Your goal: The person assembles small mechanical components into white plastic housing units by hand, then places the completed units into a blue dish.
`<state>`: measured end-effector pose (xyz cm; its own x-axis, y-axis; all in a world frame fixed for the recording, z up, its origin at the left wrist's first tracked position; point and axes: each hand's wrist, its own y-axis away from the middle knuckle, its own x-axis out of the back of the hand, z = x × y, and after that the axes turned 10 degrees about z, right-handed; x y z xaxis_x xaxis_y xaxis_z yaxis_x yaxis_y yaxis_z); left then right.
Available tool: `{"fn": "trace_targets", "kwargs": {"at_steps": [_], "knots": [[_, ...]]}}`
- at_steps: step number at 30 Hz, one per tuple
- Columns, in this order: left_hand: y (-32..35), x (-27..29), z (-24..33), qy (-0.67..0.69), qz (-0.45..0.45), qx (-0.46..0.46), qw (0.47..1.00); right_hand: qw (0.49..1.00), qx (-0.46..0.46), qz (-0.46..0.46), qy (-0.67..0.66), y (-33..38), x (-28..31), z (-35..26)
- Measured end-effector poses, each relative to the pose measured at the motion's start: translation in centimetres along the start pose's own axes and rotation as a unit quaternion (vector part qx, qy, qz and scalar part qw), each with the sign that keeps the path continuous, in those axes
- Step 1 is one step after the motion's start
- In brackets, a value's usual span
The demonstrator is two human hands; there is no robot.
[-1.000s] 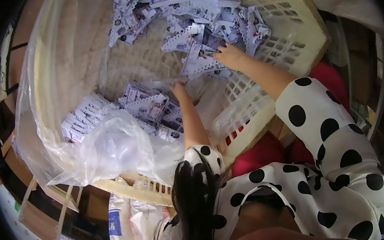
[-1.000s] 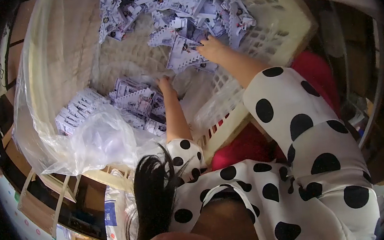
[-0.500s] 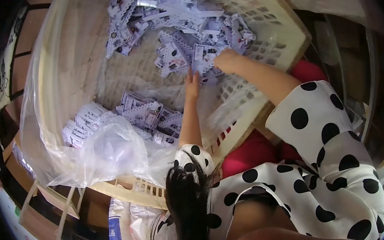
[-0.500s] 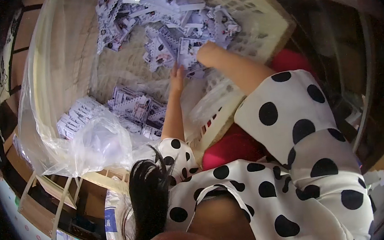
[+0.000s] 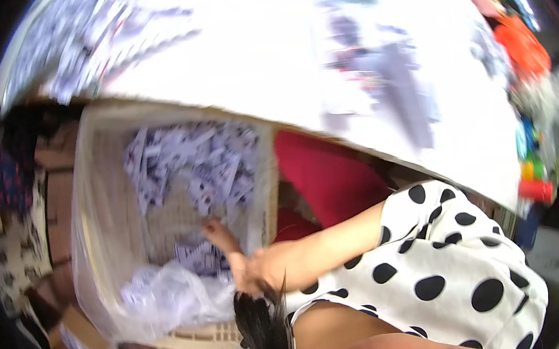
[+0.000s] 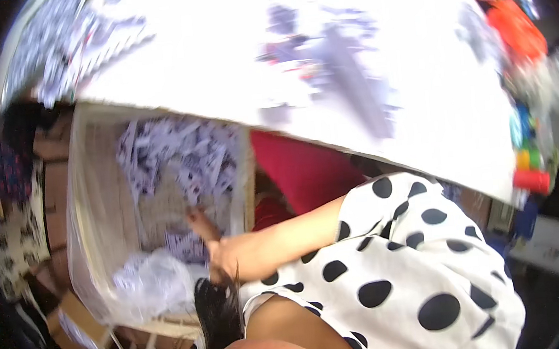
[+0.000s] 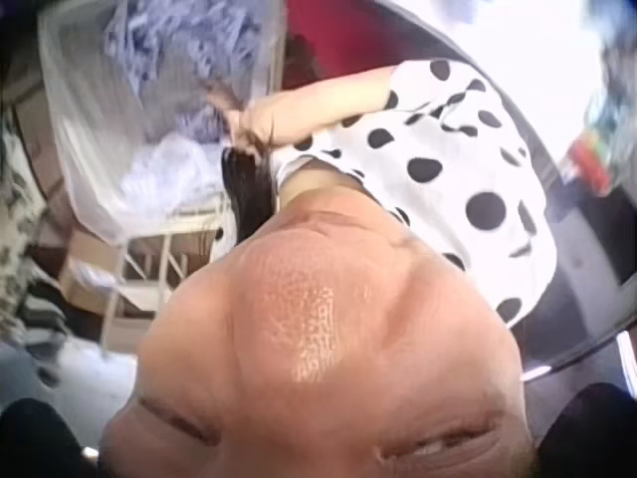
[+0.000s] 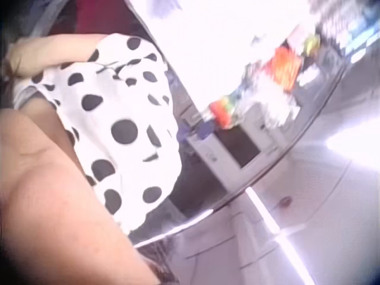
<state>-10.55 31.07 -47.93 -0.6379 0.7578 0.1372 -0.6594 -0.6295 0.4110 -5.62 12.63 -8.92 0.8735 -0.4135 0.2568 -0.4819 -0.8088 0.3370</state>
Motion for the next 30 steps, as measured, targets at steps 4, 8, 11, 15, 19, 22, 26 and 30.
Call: {"fn": "trace_targets", "kwargs": {"at_steps": [4,8,11,15,19,22,26,30], "knots": [[12.7,-5.6,32.9,0.095,0.009,-0.301,0.949,0.911,0.32,0.257,0.033,14.1,5.3,-8.2],[21.1,-9.2,43.4,0.095,-0.139,-0.462,0.871,0.732,0.104,0.62,0.262,22.7,10.1,-5.0],[22.2,-16.3,47.8,-0.084,-0.208,-0.417,0.881,0.705,0.015,0.66,0.258,24.0,11.5,-2.1],[20.4,-20.1,48.1,-0.158,-0.285,-0.406,0.854,0.677,0.007,0.68,0.283,19.2,11.3,-0.1],[23.0,-22.1,46.5,-0.098,-0.325,-0.315,0.886,0.662,0.115,0.721,0.169,17.6,11.9,2.0],[26.3,-21.0,46.5,0.002,-0.403,-0.163,0.9,0.644,0.156,0.72,0.207,16.3,11.6,2.1],[25.4,-21.4,46.7,-0.083,-0.208,-0.322,0.92,0.605,0.019,0.721,0.337,15.1,11.2,0.5],[24.1,-23.7,48.2,0.011,-0.304,-0.217,0.928,0.644,-0.004,0.746,0.171,15.8,14.6,-0.3]]}}
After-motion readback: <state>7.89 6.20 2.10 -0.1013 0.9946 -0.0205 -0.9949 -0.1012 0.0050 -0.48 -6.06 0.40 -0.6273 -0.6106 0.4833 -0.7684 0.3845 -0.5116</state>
